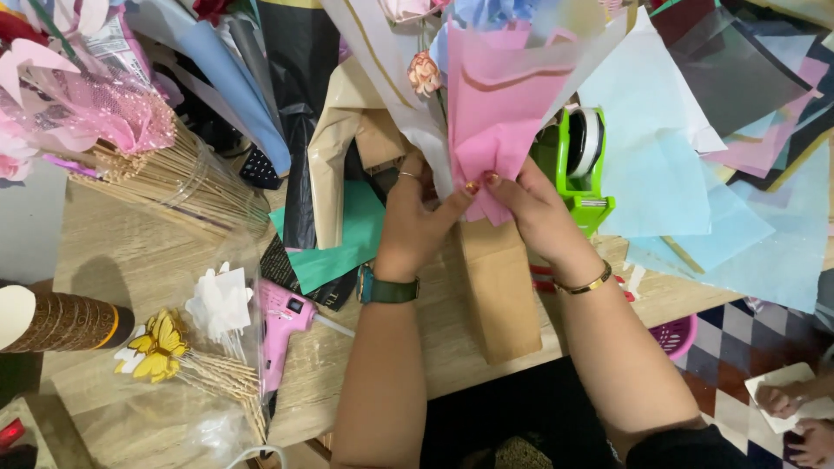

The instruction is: Placing small flower arrangements into decorative paper pouches and securing them with tape.

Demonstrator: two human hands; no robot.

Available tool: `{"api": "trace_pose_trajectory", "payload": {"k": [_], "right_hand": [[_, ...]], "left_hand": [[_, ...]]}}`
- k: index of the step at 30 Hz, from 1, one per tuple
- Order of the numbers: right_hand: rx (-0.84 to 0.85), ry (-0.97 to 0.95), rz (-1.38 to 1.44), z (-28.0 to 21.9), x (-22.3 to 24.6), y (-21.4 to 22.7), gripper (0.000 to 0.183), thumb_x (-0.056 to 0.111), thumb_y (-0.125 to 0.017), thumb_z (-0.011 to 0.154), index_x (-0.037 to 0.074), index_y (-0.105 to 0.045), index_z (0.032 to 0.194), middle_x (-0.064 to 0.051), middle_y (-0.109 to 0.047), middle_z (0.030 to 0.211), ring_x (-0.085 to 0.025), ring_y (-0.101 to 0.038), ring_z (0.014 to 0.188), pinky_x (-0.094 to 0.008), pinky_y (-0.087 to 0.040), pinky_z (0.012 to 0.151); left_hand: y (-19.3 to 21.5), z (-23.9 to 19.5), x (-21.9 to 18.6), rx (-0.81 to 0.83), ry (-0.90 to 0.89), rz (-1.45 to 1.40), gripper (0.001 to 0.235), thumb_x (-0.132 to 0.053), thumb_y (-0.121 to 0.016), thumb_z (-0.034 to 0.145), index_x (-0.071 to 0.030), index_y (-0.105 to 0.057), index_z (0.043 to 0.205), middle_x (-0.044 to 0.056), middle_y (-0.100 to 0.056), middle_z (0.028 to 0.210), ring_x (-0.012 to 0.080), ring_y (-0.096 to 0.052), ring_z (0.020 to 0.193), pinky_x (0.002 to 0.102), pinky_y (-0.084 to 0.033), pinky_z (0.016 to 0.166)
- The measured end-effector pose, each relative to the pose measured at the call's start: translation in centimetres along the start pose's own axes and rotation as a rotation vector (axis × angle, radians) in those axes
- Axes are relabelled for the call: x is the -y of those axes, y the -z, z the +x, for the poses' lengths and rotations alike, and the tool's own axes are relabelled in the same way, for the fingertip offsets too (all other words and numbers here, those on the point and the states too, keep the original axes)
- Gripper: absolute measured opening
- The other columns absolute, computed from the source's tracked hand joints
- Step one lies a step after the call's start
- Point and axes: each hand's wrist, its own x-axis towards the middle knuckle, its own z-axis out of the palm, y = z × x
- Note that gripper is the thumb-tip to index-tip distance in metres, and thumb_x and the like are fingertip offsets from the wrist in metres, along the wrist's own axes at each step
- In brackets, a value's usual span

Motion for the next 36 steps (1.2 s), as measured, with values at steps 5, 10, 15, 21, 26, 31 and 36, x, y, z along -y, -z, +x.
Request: {"api": "trace_pose_trajectory", "payload": {"k": [5,10,15,21,26,31,36], "right_hand": [[0.034,-0.038,-0.074,-1.0,0.5,-0.5,0.032,0.01,-0.068,0.095,0.005,-0.061,0.126,-0.01,-0.068,0.112,-0.023,-0.065,0.109,-0.043,-0.053,0.095],[0.071,-0.118,-0.069,-1.7,-0.1,-0.9,0.051,0.003,-0.079,0.081,0.0,-0.061,0.129,-0.016,-0.071,0.112,-0.028,-0.067,0.104,-0.048,-0.056,0.092],[-0.435,-0.231,-0.26,-0.7,6.1,-3.7,0.069,0.053,-0.064,0.1,-0.008,-0.061,0.132,-0.032,-0.061,0.124,-0.034,-0.057,0.123,-0.051,-0.041,0.106],[-0.549,-0.133,0.129,-1.1,5.4,-3.0,0.068,0.058,-0.056,0.099,0.004,-0.057,0.14,-0.019,-0.064,0.131,-0.029,-0.06,0.127,-0.044,-0.041,0.118],[-0.36,-0.229,0.327,-0.9,1.2,-1.1,0.074,0.065,-0.057,0.093,0.011,-0.052,0.143,-0.013,-0.067,0.128,-0.026,-0.066,0.11,-0.042,-0.056,0.097],[-0.017,-0.084,0.182,-2.4,1.6,-1.6,0.068,0.036,-0.06,0.094,0.018,-0.027,0.151,0.004,-0.054,0.128,-0.009,-0.057,0.101,-0.021,-0.05,0.081],[-0.09,0.038,0.076,-3.1,1.0,-1.8,0.071,0.004,-0.074,0.089,0.012,-0.037,0.149,-0.012,-0.062,0.114,-0.023,-0.066,0.101,-0.035,-0.056,0.085]], "left_hand": [[1.2,1.4,6.6,-0.154,0.047,-0.068,0.056,-0.039,-0.077,0.091,-0.001,-0.059,0.128,0.015,-0.068,0.111,0.0219,-0.063,0.11,0.043,-0.056,0.092],[-0.4,0.3,1.7,-0.262,0.1,-0.112,0.047,-0.038,-0.07,0.094,0.0,-0.066,0.12,0.015,-0.07,0.105,0.0189,-0.063,0.109,0.042,-0.055,0.093],[-1.8,-0.3,-3.9,-0.031,0.295,0.235,0.076,-0.048,-0.08,0.073,0.007,-0.059,0.121,0.031,-0.068,0.118,0.0473,-0.063,0.12,0.058,-0.053,0.098],[-3.5,-1.1,-2.2,0.124,0.196,0.086,0.066,-0.036,-0.088,0.061,0.01,-0.06,0.1,0.022,-0.066,0.092,0.0256,-0.061,0.099,0.047,-0.057,0.08],[-1.9,-0.3,-4.4,0.12,0.264,0.12,0.078,-0.038,-0.084,0.065,0.014,-0.056,0.116,0.036,-0.068,0.11,0.0459,-0.068,0.11,0.059,-0.057,0.085],[-1.6,-0.1,1.5,-0.085,0.025,-0.238,0.064,-0.016,-0.08,0.08,0.0,-0.05,0.134,0.016,-0.062,0.121,0.0267,-0.058,0.114,0.048,-0.052,0.096],[-0.3,0.6,2.9,-0.101,-0.004,0.008,0.072,-0.032,-0.07,0.096,-0.003,-0.035,0.152,0.019,-0.053,0.142,0.0272,-0.055,0.131,0.051,-0.048,0.108]]}}
